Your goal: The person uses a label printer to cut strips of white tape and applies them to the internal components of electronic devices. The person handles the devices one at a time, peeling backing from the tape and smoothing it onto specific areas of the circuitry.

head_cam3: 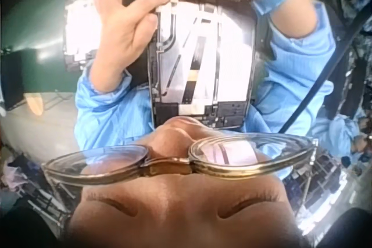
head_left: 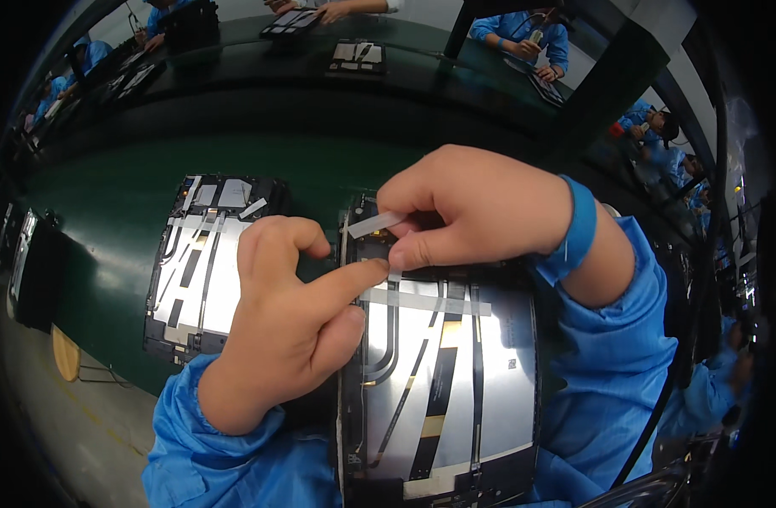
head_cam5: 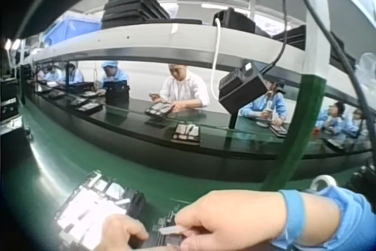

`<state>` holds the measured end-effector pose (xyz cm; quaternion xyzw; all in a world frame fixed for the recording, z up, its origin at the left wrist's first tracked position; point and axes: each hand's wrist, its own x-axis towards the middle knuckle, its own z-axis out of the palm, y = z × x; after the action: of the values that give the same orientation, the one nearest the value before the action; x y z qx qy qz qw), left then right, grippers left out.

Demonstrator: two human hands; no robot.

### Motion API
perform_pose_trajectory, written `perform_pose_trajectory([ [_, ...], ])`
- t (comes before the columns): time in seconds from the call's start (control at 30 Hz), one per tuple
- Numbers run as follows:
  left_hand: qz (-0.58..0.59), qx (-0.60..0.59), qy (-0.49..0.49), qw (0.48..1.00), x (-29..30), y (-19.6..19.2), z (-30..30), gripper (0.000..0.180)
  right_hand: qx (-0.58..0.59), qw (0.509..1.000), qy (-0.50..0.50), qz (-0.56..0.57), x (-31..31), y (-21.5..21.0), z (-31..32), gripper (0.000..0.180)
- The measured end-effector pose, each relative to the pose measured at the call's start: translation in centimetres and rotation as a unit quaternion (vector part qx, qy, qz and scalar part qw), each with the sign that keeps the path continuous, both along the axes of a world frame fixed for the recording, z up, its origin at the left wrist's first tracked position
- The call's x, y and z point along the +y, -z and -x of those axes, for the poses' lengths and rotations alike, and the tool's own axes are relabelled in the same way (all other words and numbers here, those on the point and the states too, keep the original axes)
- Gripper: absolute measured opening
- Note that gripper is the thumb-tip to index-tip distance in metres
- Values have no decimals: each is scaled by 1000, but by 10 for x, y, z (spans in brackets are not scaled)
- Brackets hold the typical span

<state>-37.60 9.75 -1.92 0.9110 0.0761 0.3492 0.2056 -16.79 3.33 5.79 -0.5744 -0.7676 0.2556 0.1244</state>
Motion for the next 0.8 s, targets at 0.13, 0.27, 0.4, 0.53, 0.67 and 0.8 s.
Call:
perform_pose_trajectory([
  [0.13, 4, -4, 8, 1000, 2, 1, 0, 31, -2, 1000, 5, 20, 6, 3, -4, 27],
  [0.27, 5, -2, 4, 1000, 1, 1, 1, 31, -14, 1000, 9, -5, 4, 5, -1, 26],
  [0.4, 9, 0, -1, 1000, 0, 1, 1, 31, -16, 1000, 12, -20, 5, 7, -1, 27],
  [0.53, -6, -5, -5, 1000, 1, 1, 1, 32, -20, 999, 22, -22, 4, 10, -1, 27],
  [0.67, -37, -23, -3, 999, 3, 2, 1, 33, -30, 999, 40, -15, 3, 8, 2, 27],
  [0.8, -93, -19, -1, 995, 7, 4, 1, 33, -28, 998, 44, -30, 2, 9, 1, 26],
])
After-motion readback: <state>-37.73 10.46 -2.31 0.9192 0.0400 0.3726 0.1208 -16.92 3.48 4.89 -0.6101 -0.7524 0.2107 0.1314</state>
